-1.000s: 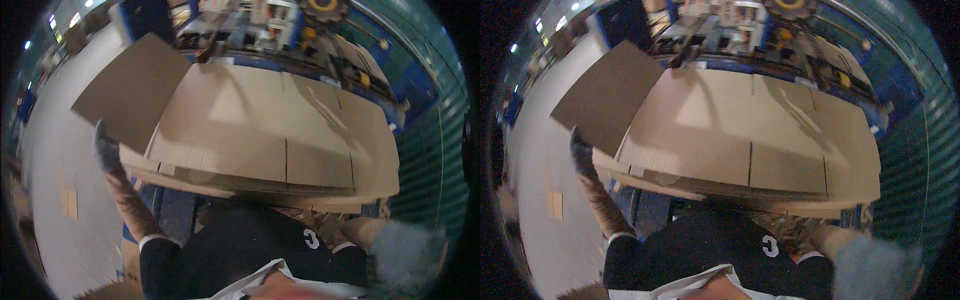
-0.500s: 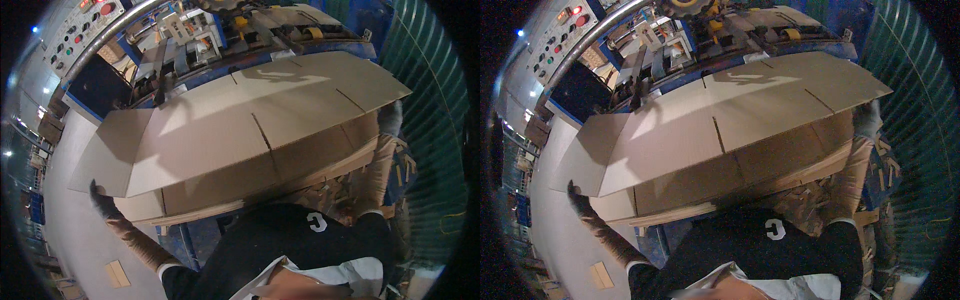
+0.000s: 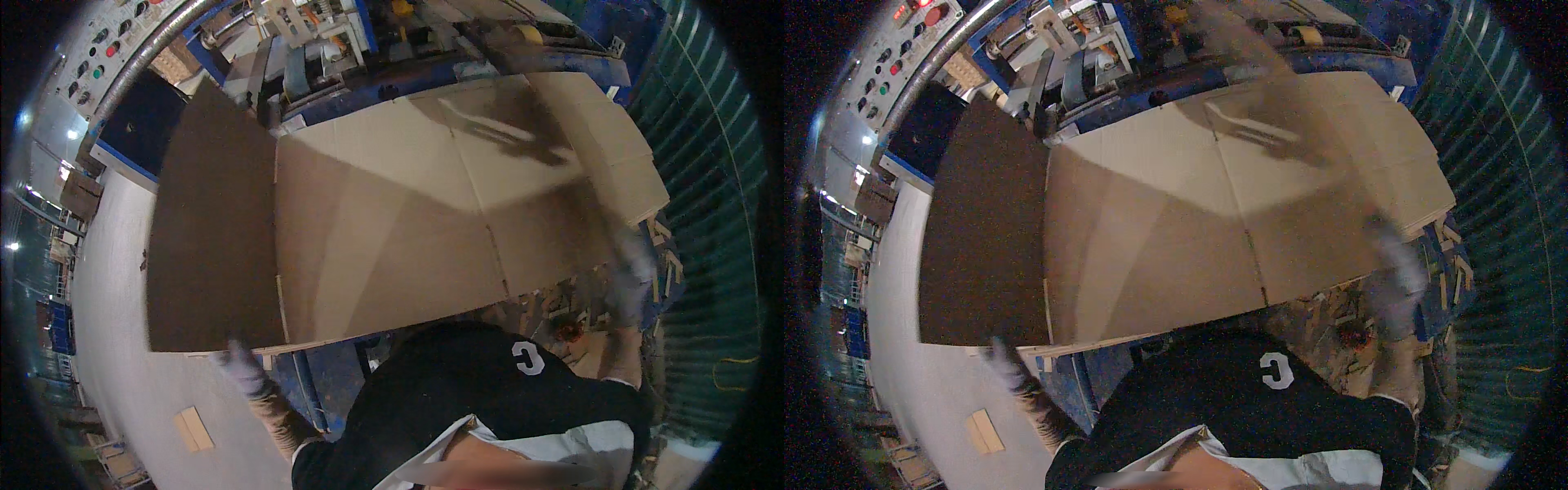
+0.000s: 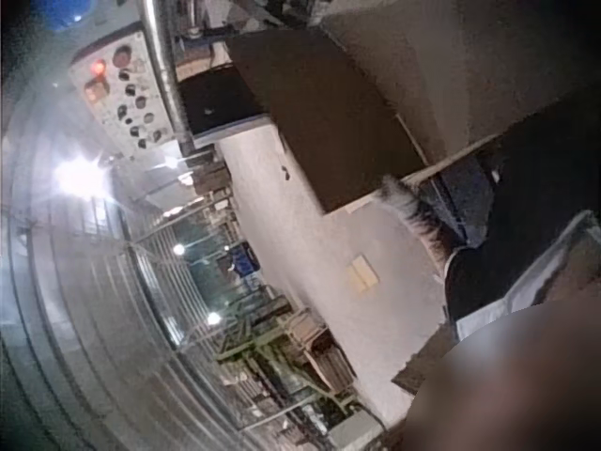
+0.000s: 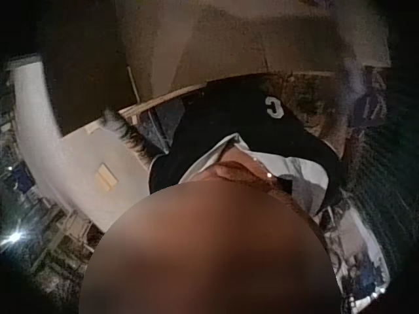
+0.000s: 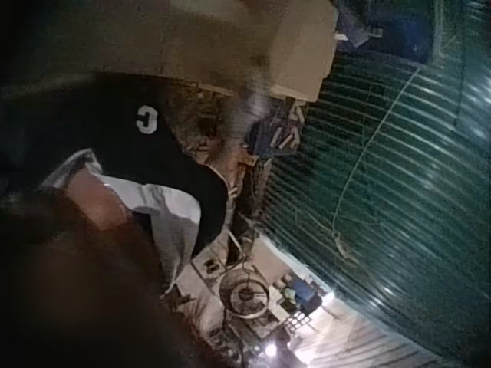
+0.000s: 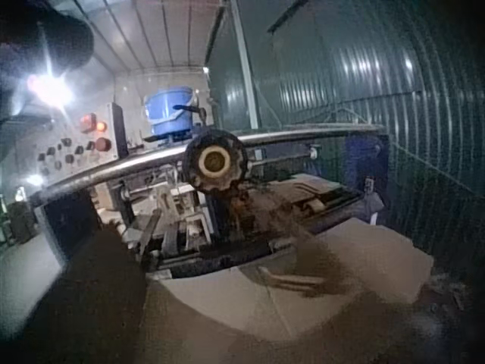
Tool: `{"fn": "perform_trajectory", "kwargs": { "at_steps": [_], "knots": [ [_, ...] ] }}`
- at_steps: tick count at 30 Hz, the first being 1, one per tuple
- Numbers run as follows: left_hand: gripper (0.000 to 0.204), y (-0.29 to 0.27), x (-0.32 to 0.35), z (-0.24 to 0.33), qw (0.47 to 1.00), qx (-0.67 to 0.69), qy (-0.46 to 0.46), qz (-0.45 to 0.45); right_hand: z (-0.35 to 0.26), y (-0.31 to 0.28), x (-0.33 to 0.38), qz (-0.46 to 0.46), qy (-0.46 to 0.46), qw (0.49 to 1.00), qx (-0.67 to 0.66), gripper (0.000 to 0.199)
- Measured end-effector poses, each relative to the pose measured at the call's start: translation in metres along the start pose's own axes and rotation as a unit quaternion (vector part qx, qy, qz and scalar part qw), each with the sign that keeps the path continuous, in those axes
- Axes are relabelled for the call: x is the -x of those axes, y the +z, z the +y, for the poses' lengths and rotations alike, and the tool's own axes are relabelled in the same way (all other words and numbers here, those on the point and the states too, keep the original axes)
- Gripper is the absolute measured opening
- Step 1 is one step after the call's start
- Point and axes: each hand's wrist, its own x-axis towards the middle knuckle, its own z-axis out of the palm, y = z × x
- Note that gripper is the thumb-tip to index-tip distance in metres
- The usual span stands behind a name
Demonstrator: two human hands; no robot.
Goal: The person repeatedly picks up flat cardboard sheets from a stack and places them onto a machine table. The person aligns each sheet by hand and continues the cycle throughout the clip.
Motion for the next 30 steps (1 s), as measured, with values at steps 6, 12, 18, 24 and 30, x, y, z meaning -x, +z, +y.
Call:
{"fn": "perform_trajectory", "kwargs": {
  "at_steps": [6, 12, 18, 24, 30],
  "knots": [
    [0.068, 0.115, 0.037, 0.026, 0.731, -0.401, 0.305, -0.460, 0.010, 0.073, 0.025, -0.357, -0.223, 0.899, 0.122, 0.030],
    [0.047, 0.145, 0.040, 0.027, 0.661, -0.448, 0.314, -0.513, 0.017, 0.076, 0.008, -0.341, -0.294, 0.890, 0.077, 0.034],
    [0.058, 0.134, 0.016, 0.006, 0.656, -0.442, 0.352, -0.499, 0.033, 0.088, -0.026, -0.390, -0.300, 0.865, 0.100, 0.044],
    [0.069, 0.152, -0.037, -0.021, 0.725, -0.371, 0.405, -0.416, 0.052, 0.133, -0.082, -0.297, -0.314, 0.890, 0.146, 0.080],
    [0.065, 0.223, -0.096, -0.062, 0.773, -0.333, 0.423, -0.336, 0.080, 0.198, -0.142, -0.312, -0.206, 0.908, 0.191, 0.080]
  ]
}}
